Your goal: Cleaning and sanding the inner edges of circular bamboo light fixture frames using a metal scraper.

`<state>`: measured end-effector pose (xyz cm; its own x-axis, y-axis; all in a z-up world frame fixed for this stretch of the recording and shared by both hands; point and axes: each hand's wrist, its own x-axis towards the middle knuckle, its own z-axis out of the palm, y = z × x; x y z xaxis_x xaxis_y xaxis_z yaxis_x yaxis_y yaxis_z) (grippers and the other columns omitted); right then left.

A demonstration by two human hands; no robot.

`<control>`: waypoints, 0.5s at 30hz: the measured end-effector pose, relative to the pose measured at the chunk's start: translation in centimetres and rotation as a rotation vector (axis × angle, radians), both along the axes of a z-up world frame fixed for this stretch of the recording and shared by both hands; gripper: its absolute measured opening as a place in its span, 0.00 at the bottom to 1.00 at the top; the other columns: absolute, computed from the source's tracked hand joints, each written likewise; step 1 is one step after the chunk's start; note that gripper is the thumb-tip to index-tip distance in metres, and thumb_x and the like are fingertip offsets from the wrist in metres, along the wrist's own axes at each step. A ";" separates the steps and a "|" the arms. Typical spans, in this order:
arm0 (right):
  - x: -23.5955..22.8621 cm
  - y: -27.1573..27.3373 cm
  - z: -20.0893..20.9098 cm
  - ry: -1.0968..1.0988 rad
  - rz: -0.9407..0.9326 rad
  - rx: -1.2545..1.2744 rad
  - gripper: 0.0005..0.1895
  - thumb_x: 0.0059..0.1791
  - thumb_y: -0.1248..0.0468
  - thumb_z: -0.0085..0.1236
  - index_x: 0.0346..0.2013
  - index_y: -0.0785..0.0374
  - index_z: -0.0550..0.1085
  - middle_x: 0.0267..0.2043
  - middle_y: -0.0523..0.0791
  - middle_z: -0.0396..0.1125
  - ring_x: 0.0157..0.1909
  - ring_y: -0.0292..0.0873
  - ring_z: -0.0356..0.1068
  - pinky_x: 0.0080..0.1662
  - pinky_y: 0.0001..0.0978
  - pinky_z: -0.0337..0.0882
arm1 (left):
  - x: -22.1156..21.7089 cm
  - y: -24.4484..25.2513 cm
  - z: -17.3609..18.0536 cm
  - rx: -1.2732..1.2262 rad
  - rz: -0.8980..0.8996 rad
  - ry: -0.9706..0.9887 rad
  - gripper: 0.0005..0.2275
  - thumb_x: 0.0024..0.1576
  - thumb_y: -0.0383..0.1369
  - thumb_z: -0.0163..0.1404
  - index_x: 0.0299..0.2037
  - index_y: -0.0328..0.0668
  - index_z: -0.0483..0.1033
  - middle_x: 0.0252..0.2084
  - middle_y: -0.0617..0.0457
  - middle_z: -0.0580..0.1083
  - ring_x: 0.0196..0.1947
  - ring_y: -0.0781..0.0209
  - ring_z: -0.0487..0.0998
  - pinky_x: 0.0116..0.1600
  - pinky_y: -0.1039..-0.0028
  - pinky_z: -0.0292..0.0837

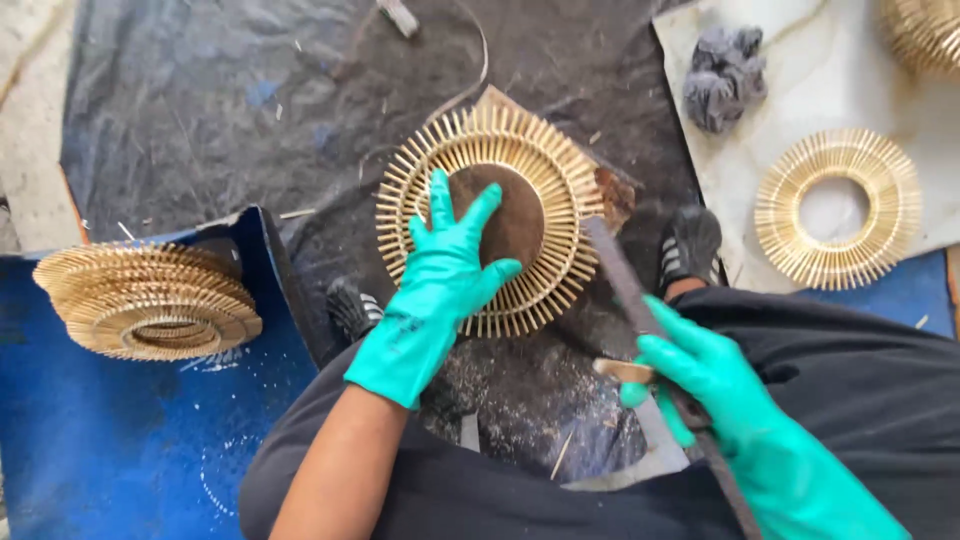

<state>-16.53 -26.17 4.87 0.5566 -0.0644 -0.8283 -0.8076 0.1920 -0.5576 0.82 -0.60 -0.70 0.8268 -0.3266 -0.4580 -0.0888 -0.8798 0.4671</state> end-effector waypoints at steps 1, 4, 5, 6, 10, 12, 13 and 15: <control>0.9 -0.2 1.2 -0.002 0.007 0.000 0.35 0.47 0.54 0.55 0.71 0.51 0.65 0.23 0.49 0.72 0.10 0.37 0.56 0.15 0.28 0.53 | 0.1 0.0 0.7 0.000 0.007 -0.002 0.44 0.43 0.46 0.69 0.71 0.74 0.56 0.78 0.38 0.33 0.72 0.16 0.43 0.71 0.42 0.55; 4.0 -1.0 3.6 -0.142 0.029 -0.173 0.37 0.48 0.56 0.57 0.72 0.53 0.61 0.25 0.48 0.73 0.14 0.37 0.62 0.18 0.28 0.60 | -0.1 0.0 1.4 0.055 -0.033 0.055 0.43 0.44 0.47 0.68 0.71 0.77 0.55 0.79 0.42 0.32 0.72 0.15 0.41 0.70 0.42 0.55; 5.5 -1.6 3.7 -0.259 0.047 -0.253 0.37 0.48 0.58 0.58 0.71 0.54 0.58 0.29 0.47 0.73 0.18 0.37 0.67 0.21 0.28 0.67 | -0.3 0.1 1.0 0.060 -0.061 0.044 0.42 0.45 0.46 0.68 0.71 0.78 0.57 0.79 0.42 0.31 0.72 0.14 0.40 0.69 0.43 0.56; 7.1 -2.2 3.8 -0.377 0.065 -0.332 0.38 0.48 0.60 0.59 0.71 0.56 0.56 0.32 0.46 0.73 0.23 0.36 0.72 0.24 0.29 0.73 | -0.4 0.2 0.6 0.065 -0.089 0.034 0.41 0.46 0.44 0.68 0.71 0.79 0.59 0.80 0.42 0.31 0.73 0.13 0.39 0.69 0.43 0.57; 8.7 -6.0 -4.1 -0.401 0.066 -0.458 0.34 0.49 0.62 0.63 0.66 0.63 0.59 0.35 0.47 0.71 0.29 0.39 0.74 0.28 0.32 0.74 | -1.4 0.0 0.2 -0.006 0.053 -0.018 0.42 0.47 0.48 0.68 0.72 0.72 0.56 0.80 0.39 0.32 0.69 0.14 0.48 0.70 0.42 0.57; 9.3 -6.2 -8.0 -0.361 0.081 -0.597 0.29 0.50 0.61 0.67 0.59 0.68 0.63 0.36 0.49 0.71 0.30 0.43 0.75 0.29 0.34 0.73 | -0.9 -0.2 0.5 -0.005 0.066 -0.033 0.46 0.42 0.49 0.69 0.72 0.71 0.53 0.78 0.41 0.35 0.69 0.20 0.53 0.66 0.44 0.64; 9.5 -5.8 -8.8 -0.356 0.079 -0.591 0.29 0.50 0.61 0.67 0.59 0.68 0.63 0.36 0.49 0.71 0.30 0.43 0.75 0.29 0.34 0.73 | -0.7 -0.3 0.7 0.001 0.064 -0.029 0.46 0.42 0.49 0.69 0.72 0.71 0.53 0.78 0.41 0.35 0.69 0.20 0.53 0.66 0.44 0.64; 9.4 -4.9 -10.7 -0.379 0.080 -0.653 0.28 0.49 0.59 0.69 0.55 0.69 0.64 0.39 0.47 0.71 0.30 0.43 0.75 0.30 0.34 0.74 | -0.7 -0.4 0.8 0.049 0.039 -0.001 0.46 0.43 0.49 0.69 0.72 0.72 0.54 0.78 0.41 0.35 0.69 0.20 0.52 0.64 0.44 0.65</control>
<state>-7.15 -31.03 -5.81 0.8189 -0.4236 -0.3871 -0.5360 -0.3235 -0.7798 0.13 -0.99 0.15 0.8388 -0.2715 -0.4718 -0.0543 -0.9042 0.4237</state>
